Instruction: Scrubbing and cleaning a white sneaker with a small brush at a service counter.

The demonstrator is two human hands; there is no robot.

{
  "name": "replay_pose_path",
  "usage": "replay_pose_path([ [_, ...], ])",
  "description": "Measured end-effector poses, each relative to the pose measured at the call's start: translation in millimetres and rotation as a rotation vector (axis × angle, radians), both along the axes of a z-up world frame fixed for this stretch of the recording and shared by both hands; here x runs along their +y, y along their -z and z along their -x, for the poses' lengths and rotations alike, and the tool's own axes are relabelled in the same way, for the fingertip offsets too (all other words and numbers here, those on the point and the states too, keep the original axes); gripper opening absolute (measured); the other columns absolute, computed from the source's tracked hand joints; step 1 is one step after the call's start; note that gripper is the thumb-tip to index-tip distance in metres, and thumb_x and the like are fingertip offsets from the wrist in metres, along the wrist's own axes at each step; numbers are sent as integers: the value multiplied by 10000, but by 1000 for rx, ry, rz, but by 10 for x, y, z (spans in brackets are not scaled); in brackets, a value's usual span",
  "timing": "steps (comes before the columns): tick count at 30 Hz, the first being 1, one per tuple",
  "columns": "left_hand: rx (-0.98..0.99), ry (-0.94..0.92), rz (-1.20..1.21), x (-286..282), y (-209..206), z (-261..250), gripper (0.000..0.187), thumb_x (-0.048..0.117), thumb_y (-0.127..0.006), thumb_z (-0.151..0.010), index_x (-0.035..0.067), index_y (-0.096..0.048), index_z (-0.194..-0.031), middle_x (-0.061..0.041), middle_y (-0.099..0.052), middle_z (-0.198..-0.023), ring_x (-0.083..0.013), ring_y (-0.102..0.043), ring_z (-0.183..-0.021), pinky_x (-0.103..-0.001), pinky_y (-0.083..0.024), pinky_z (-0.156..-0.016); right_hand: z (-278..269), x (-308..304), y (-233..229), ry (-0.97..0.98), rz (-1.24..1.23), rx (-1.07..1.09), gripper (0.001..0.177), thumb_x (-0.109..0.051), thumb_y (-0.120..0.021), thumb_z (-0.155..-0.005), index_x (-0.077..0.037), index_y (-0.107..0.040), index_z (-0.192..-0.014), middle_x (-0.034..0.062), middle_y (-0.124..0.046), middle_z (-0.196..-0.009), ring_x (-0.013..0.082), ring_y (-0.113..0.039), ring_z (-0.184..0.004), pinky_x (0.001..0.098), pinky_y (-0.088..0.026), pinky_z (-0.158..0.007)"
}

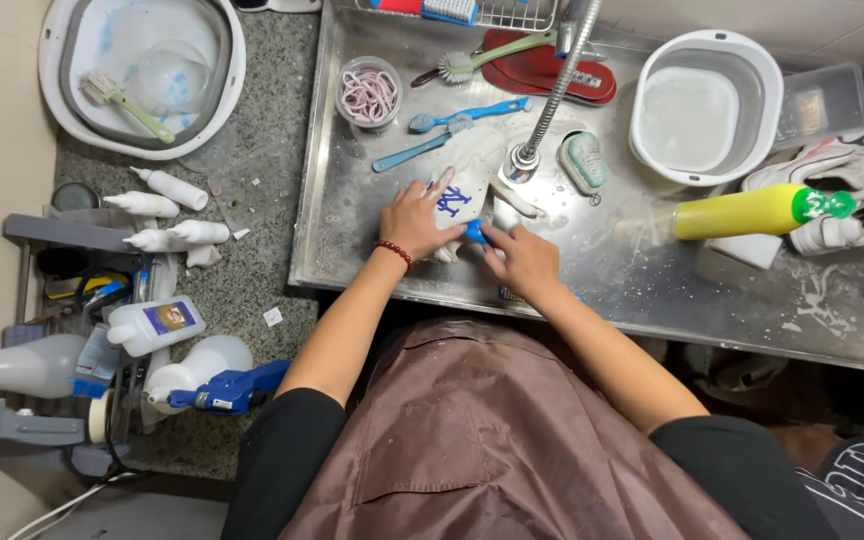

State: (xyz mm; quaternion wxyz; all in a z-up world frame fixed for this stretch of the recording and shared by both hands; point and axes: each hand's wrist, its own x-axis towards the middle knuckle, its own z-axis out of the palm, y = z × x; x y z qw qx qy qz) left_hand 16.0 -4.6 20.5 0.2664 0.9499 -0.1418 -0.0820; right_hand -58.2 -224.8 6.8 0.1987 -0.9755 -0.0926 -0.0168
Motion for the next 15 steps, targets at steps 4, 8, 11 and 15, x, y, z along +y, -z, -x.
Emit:
replay_pose_path([
  [4,-9,37,-40,5,-57,-17,946,549,-817,-675,384,-433,-1523,-110,-609,-1114,-356,-611,-1038,-487,-532,-818,-134,30,494,-12,96,-29,223,-450,-748,-879,-271,-762,-1011,67,-651,-792,313,-663,-669,458,-511,-582],
  [8,-85,63,-32,-6,124,0,726,534,-715,-831,386,-480,-1502,-95,-612,-1059,-345,-624,-970,-486,-539,-757,-101,-103,558,-193,14,-48,240,-400,-730,-889,-279,-778,-1090,49,-618,-668,285,-638,-554,439,-489,-499],
  [11,-118,59,-33,-36,177,18,530,447,-624,-963,407,-526,-1482,-75,-622,-1039,-333,-642,-923,-478,-546,-732,17,-54,644,-169,-25,-113,198,-394,-725,-918,-266,-781,-1059,32,-624,-678,271,-636,-569,426,-487,-517],
  [15,-153,34,-32,-66,125,67,430,361,-578,-1014,422,-574,-1439,-64,-633,-1015,-325,-661,-866,-482,-548,-710,-42,-378,422,-158,142,48,251,-408,-722,-927,-289,-801,-1133,71,-633,-566,276,-630,-473,422,-465,-416],
])
